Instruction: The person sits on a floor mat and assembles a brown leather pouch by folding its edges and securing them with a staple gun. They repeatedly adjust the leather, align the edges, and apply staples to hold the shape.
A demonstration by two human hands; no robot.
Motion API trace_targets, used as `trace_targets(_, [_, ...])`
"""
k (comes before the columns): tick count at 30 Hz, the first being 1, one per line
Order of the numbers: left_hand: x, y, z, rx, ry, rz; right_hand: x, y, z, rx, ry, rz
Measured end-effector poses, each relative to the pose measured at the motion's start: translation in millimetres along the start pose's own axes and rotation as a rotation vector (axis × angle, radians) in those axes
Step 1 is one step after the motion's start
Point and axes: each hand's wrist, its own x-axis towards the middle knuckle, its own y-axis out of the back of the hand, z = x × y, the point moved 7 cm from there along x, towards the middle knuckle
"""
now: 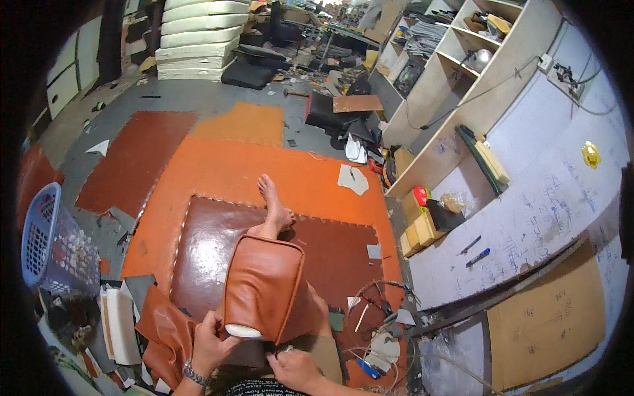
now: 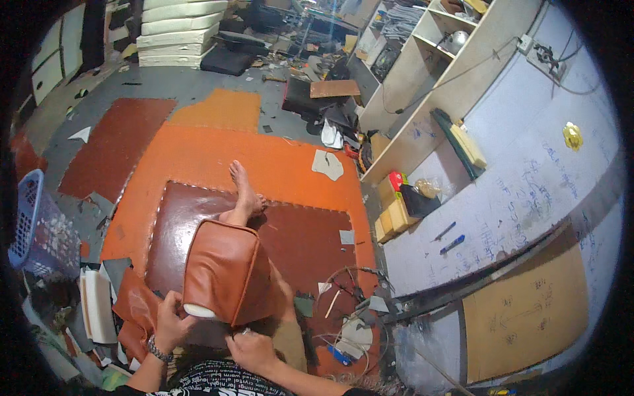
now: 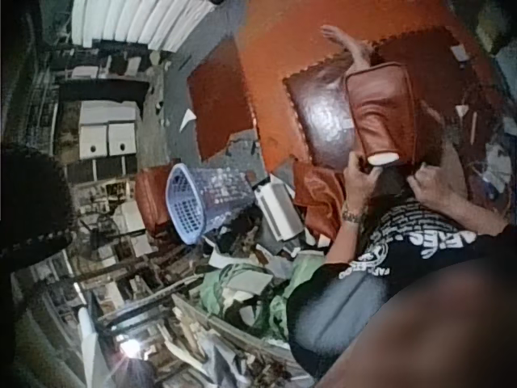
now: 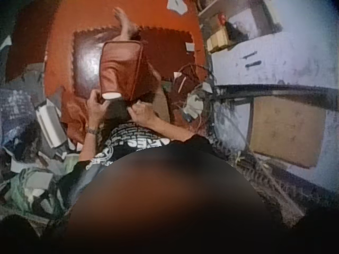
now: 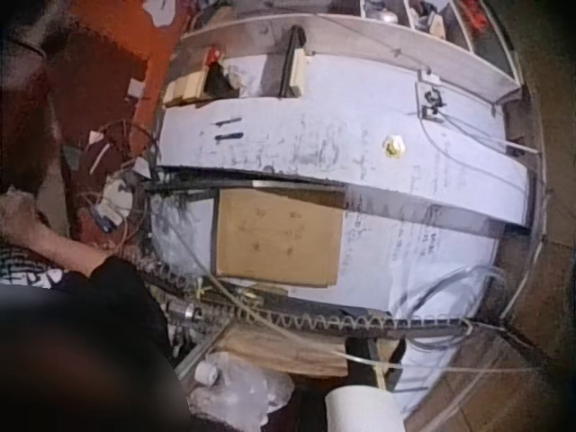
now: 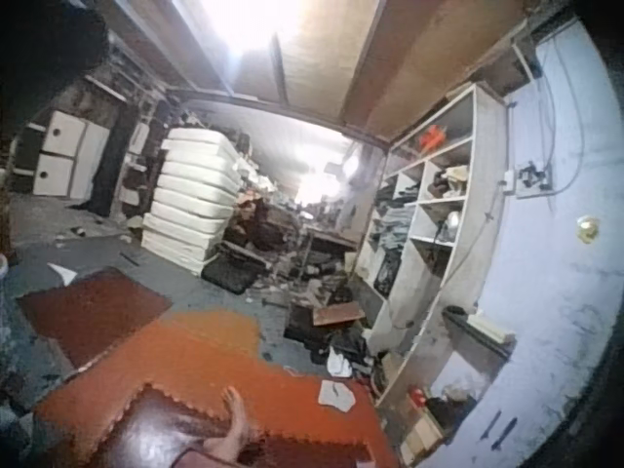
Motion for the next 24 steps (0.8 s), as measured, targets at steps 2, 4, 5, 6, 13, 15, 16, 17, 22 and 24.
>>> trace_targets(2, [3,6,-4,-0.011,-0.027,0.014,11,6,20,0.088,-0.093,-0.028])
trace_targets(4, [1,10,-8,-0.019,-0.051,0.014,27,25,44,0.117,-0.142,-0.130])
trace_targets(5, [1,12,-10,-0.034,-0.062,0.015,35,35,53,0.128,-0.163,-0.171])
trace_targets(6, [-1,12,-11,-0.053,-0.070,0.023,42,44,57,0.067,-0.157,-0.208])
trace_targets(13, [-10,-2,8,0.063,-0.105,-0.109,42,10,2,0.203,-0.092,-0.203])
trace_targets(15, [-13,-5,13,0.006,-0.086,-0.136,40,-9,10,0.060,-0.204,-0.218])
trace_targets(16, [-14,-6,15,0.018,-0.098,-0.126,42,-24,17,0.034,-0.257,-0.308])
trace_targets(17, [-16,-6,13,0.006,-0.070,-0.102,44,-34,21,-0.009,-0.264,-0.352])
trace_targets(22, [-23,-8,-13,-0.085,0.104,0.158,70,-48,16,-0.095,-0.154,-0.283])
trace_targets(24, [-20,-6,-23,-0.136,0.022,0.302,85,-38,1,-0.090,-0.084,-0.139])
